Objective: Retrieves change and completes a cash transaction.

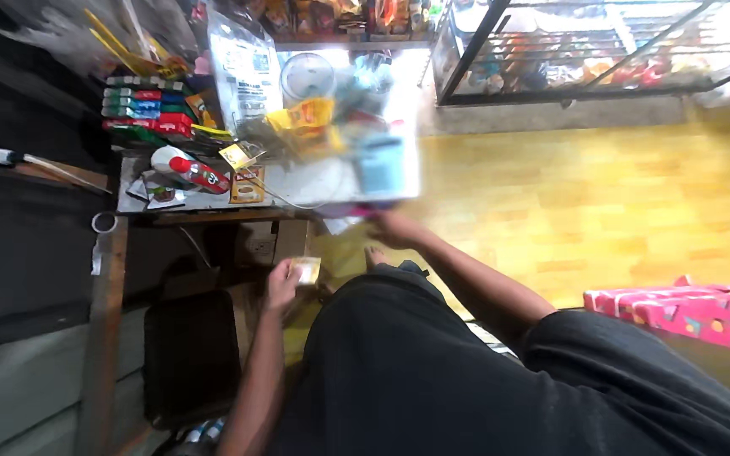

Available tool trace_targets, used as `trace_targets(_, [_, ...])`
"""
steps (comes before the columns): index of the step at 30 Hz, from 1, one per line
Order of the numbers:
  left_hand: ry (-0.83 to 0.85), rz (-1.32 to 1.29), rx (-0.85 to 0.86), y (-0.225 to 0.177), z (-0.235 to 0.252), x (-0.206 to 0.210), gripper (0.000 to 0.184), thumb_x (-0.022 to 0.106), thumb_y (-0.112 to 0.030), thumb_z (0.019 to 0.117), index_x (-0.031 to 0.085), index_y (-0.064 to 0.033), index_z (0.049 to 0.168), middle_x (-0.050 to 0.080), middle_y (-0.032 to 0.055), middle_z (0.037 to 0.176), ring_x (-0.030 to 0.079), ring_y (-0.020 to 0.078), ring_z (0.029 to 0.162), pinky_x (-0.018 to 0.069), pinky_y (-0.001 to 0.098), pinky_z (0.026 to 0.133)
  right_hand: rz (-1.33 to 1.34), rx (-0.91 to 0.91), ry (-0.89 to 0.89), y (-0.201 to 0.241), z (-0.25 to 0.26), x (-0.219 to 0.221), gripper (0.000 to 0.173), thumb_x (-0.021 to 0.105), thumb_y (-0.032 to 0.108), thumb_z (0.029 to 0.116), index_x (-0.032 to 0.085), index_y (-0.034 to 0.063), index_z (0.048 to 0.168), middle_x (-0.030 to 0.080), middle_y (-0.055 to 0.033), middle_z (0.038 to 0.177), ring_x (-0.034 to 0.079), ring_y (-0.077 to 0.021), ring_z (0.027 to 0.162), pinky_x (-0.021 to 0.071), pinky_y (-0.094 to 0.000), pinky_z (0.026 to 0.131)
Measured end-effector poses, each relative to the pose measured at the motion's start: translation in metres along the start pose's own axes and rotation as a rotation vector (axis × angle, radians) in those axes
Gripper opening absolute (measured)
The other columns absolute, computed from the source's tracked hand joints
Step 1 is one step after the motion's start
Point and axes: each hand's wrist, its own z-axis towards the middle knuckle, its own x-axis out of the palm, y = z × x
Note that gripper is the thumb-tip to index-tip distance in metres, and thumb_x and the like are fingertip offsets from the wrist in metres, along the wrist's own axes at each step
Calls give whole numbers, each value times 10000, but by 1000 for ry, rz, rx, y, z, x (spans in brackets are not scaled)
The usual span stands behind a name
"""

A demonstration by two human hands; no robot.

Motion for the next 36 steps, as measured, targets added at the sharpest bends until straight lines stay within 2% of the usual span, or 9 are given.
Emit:
trace_targets(2, [37,-113,129,-52,8,17,363,546,-27,992,528,73,1340,678,179,1151,678,181,1012,566,371,920,284,-105,133,27,-9,6,483,575,293,1063,516,17,1455,687,-189,1193,678,-253,1023,547,-451,934])
trace_targets(4, [70,-175,236,-84,15,30,426,584,-29,977,508,11,1395,688,147,1176,691,186,1021,582,387,915,491,-195,149,45,-17,8,422,562,270,1066,545,10,1398,680,-120,1069,636,-138,884,535,-327,812])
trace_targets(11, [62,-85,305,-117,19,46,387,602,-129,1021,556,-111,1405,718,97,1112,708,179,918,601,380,827,622,-268,-55,37,-10,-11,201,570,167,1055,683,4,1023,682,-35,842,630,-90,742,555,-300,723])
trace_targets(14, [29,-105,257,-94,23,48,327,600,-93,1016,603,-74,1343,720,108,1034,702,188,852,605,392,780,532,-105,-123,-4,11,-27,309,524,226,1080,675,4,1231,720,-115,997,692,-181,856,597,-397,809])
trace_targets(17, [-39,-157,190,-76,14,36,339,594,-51,992,589,-32,1330,719,87,987,701,142,817,613,338,763,199,105,-242,-53,33,-43,524,638,283,1018,514,90,1489,713,-233,1105,707,-376,992,556,-608,903])
trace_targets(19, [-127,-136,144,-63,4,27,342,600,-63,980,594,-19,1319,713,60,908,687,111,764,603,297,728,55,174,-228,-66,38,-52,660,665,331,997,399,173,1580,702,-257,1169,691,-441,1072,528,-665,938])
trace_targets(26, [-334,-122,-22,-39,-15,15,323,573,-72,996,566,29,1302,674,73,996,651,71,840,562,249,790,-204,250,-160,-65,48,-57,613,614,278,988,415,333,1564,723,-222,1102,698,-466,1001,535,-698,803])
trace_targets(32, [-350,-183,-21,-43,-12,24,309,566,-76,1000,571,5,1298,672,33,935,651,59,800,561,239,758,-278,213,-154,-42,48,-63,500,634,323,980,564,236,1468,712,-224,1174,682,-471,1066,524,-710,840])
trace_targets(36, [-339,-200,-10,-47,-9,30,303,559,-58,999,570,3,1296,668,20,916,646,52,788,560,228,750,-308,180,-87,-37,64,-55,629,633,299,975,412,327,1563,726,-203,1119,701,-455,998,542,-691,795])
